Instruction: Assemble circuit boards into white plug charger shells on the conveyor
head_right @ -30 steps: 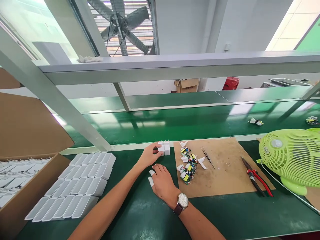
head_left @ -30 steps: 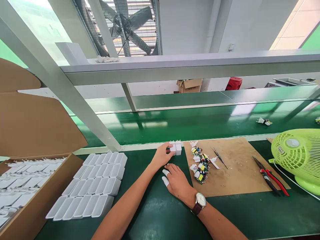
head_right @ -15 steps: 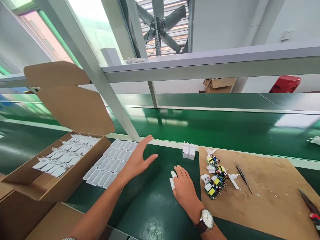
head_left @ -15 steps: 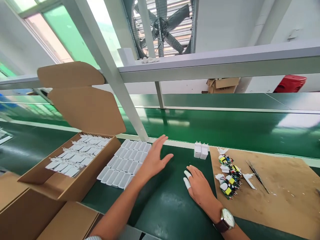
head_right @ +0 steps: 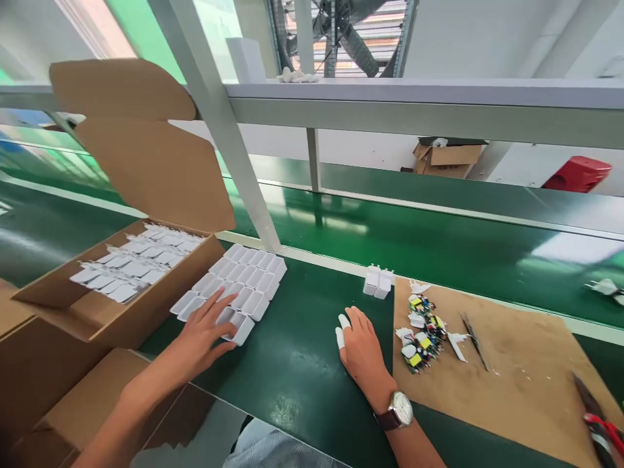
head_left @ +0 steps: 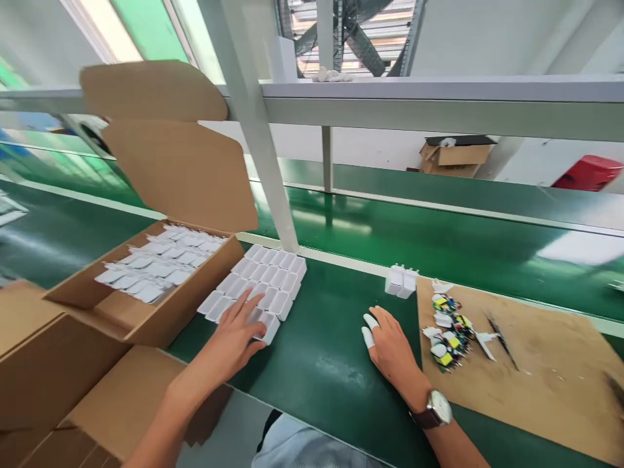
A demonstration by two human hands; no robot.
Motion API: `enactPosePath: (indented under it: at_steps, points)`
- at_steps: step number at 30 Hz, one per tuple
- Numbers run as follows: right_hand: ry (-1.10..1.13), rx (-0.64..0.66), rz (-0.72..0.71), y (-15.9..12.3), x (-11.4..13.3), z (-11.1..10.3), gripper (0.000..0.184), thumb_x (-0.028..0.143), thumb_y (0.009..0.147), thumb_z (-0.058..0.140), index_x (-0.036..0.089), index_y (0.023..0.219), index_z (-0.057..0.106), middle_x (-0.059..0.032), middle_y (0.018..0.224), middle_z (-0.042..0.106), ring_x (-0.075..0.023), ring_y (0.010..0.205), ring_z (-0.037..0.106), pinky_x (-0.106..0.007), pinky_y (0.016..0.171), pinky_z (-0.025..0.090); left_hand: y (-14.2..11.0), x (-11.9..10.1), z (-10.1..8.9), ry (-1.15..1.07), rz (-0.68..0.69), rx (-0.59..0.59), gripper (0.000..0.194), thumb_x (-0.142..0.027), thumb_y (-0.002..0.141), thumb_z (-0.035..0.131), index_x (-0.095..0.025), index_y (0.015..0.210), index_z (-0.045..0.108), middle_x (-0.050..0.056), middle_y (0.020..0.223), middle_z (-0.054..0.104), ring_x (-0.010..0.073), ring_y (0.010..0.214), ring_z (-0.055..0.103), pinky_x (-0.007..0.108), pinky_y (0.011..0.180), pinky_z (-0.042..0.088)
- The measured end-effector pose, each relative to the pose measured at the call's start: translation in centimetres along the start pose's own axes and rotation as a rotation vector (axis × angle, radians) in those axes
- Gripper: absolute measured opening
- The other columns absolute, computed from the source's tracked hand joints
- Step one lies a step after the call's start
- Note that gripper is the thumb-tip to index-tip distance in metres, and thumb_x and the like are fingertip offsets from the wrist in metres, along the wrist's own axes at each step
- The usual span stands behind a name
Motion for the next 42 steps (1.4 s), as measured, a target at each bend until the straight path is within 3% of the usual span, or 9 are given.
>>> enactPosePath:
  at_steps: [6,11,18,25,29,33,36,39,42]
  points:
    - [-0.025,0.086,0.004,1.2,0.3,-0.8,0.028,0.014,0.095,0.055,0.008,0.119,0.069,-0.0215,0.139,0.062,-0.0331,0.136,0.054,-0.047,0.113,0.049,3.8,-5.1,-2.6,-0.275,0.156,-0.068,0.015,-0.038,0.097,0.057,-0.027,0.092,0.066,0.000,0.162,0.038,0.0335,0.147,0.041,0.051,0.111,0.049]
    - [0.101,0.190,0.041,2.4,-0.8,-4.4,0.030,0.027,0.100,0.056,0.017,0.125,0.067,-0.0133,0.132,0.069,-0.0261,0.123,0.064,-0.041,0.105,0.053,11.0,-9.8,1.3,-0.469,0.224,0.070,0.023,-0.042,0.096,0.053,-0.024,0.083,0.059,0.005,0.153,0.050,0.0255,0.107,0.069,0.036,0.080,0.061]
    - [0.014,0.090,0.512,1.2,-13.2,-12.1,0.033,0.026,0.095,0.052,0.018,0.124,0.067,-0.0138,0.126,0.070,-0.0284,0.120,0.064,-0.043,0.103,0.049,16.2,-10.8,7.4,-0.523,0.307,0.004,0.014,-0.032,0.088,0.055,-0.022,0.079,0.058,0.011,0.137,0.062,0.0302,0.117,0.065,0.040,0.089,0.058]
    - [0.061,0.029,0.708,0.2,-19.8,-11.0,0.027,0.034,0.083,0.065,0.017,0.102,0.072,-0.0133,0.103,0.078,-0.0279,0.093,0.072,-0.037,0.081,0.056,15.3,-9.9,9.8,-0.607,0.264,-0.072,0.019,-0.038,0.096,0.054,-0.022,0.092,0.063,0.011,0.149,0.053,0.0287,0.123,0.062,0.042,0.097,0.057]
    - [0.143,-0.101,0.762,1.2,-19.9,-10.7,0.033,0.033,0.078,0.064,0.015,0.105,0.071,-0.0110,0.093,0.078,-0.0238,0.078,0.072,-0.035,0.071,0.058,15.0,-9.5,9.6,-0.633,0.259,-0.071,0.019,-0.039,0.096,0.055,-0.023,0.093,0.065,0.011,0.148,0.053,0.0289,0.121,0.063,0.043,0.097,0.057]
    - [0.228,-0.276,0.805,-0.1,-19.0,-13.4,0.053,0.038,0.083,0.060,0.012,0.129,0.062,-0.0169,0.116,0.075,-0.0249,0.096,0.073,-0.041,0.084,0.061,14.6,-9.4,9.6,-0.638,0.248,-0.063,0.020,-0.039,0.098,0.054,-0.023,0.094,0.065,0.011,0.149,0.052,0.0284,0.122,0.063,0.042,0.096,0.057]
    - [0.509,-0.325,0.771,-1.8,-17.2,-14.8,0.051,0.043,0.080,0.071,0.018,0.124,0.066,-0.0149,0.119,0.074,-0.0270,0.105,0.073,-0.045,0.091,0.061,14.6,-9.5,9.6,-0.649,0.235,-0.065,0.019,-0.040,0.097,0.055,-0.024,0.100,0.064,0.011,0.147,0.053,0.0286,0.124,0.062,0.042,0.099,0.056]
    - [0.815,-0.074,0.632,-1.7,-13.4,-13.5,0.045,0.044,0.081,0.075,0.022,0.120,0.069,-0.0113,0.114,0.077,-0.0262,0.102,0.074,-0.044,0.090,0.062,14.8,-9.6,9.9,-0.668,0.220,-0.064,0.022,-0.041,0.095,0.058,-0.024,0.109,0.060,0.011,0.146,0.055,0.0283,0.126,0.061,0.043,0.103,0.055]
    - [0.809,0.309,0.448,-0.4,-8.9,-10.5,0.034,0.039,0.095,0.058,0.023,0.124,0.068,-0.0076,0.111,0.078,-0.0205,0.091,0.075,-0.038,0.082,0.063,15.0,-9.7,10.2,-0.680,0.214,-0.058,0.026,-0.041,0.095,0.059,-0.024,0.114,0.057,0.011,0.146,0.055,0.0275,0.124,0.062,0.042,0.101,0.055]
Point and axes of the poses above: each hand's wrist, its own y-axis towards the middle knuckle, its own z-axis out of the palm, x = y × z, the point moved 8 cm from there along y, towards the middle knuckle
